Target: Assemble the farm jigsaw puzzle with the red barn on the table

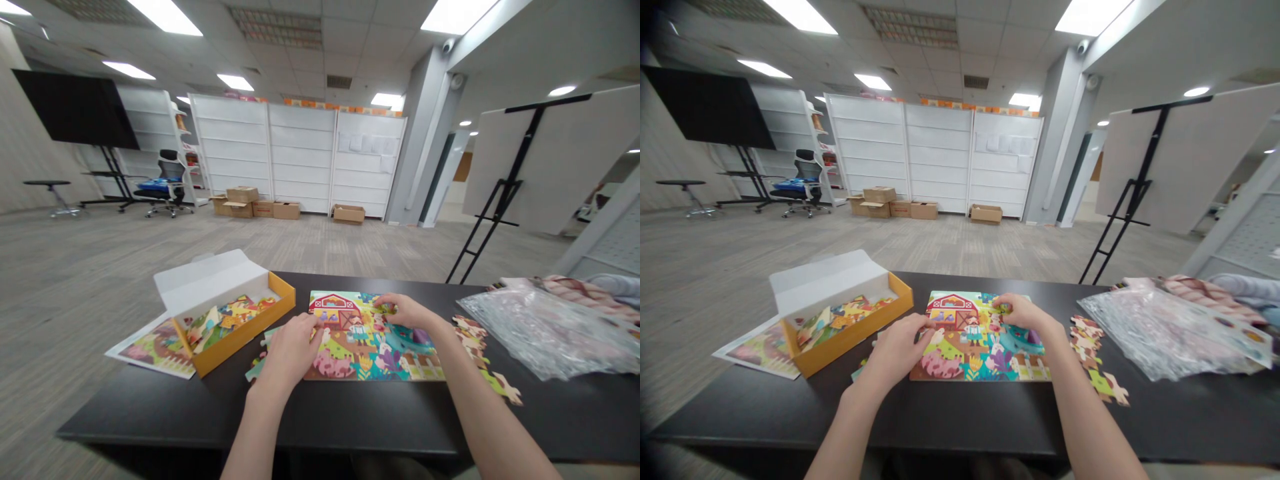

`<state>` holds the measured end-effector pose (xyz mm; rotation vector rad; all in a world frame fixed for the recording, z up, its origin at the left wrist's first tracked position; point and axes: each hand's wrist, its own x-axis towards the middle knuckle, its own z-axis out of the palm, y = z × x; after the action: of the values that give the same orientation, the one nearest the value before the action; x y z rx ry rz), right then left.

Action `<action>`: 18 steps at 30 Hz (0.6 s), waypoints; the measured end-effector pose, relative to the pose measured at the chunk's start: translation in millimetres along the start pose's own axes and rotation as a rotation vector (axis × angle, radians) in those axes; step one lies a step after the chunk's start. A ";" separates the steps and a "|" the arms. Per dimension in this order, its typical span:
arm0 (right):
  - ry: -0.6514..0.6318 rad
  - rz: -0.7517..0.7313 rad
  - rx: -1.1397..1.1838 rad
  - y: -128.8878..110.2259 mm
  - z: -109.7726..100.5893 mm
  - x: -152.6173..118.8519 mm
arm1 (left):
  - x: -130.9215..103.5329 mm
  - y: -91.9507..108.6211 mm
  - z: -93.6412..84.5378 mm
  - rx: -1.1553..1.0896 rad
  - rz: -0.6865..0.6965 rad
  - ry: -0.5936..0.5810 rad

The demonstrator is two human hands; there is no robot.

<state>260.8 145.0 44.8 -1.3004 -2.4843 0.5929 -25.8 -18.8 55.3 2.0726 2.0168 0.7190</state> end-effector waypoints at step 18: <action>0.017 0.017 -0.048 8.7 4.1 2.6 | -0.9 4.1 12.4 0.074 0.023 -0.148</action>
<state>263.8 150.7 37.2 -1.3390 -2.4905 0.5273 -16.6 -17.4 46.1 2.1239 1.9697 0.4852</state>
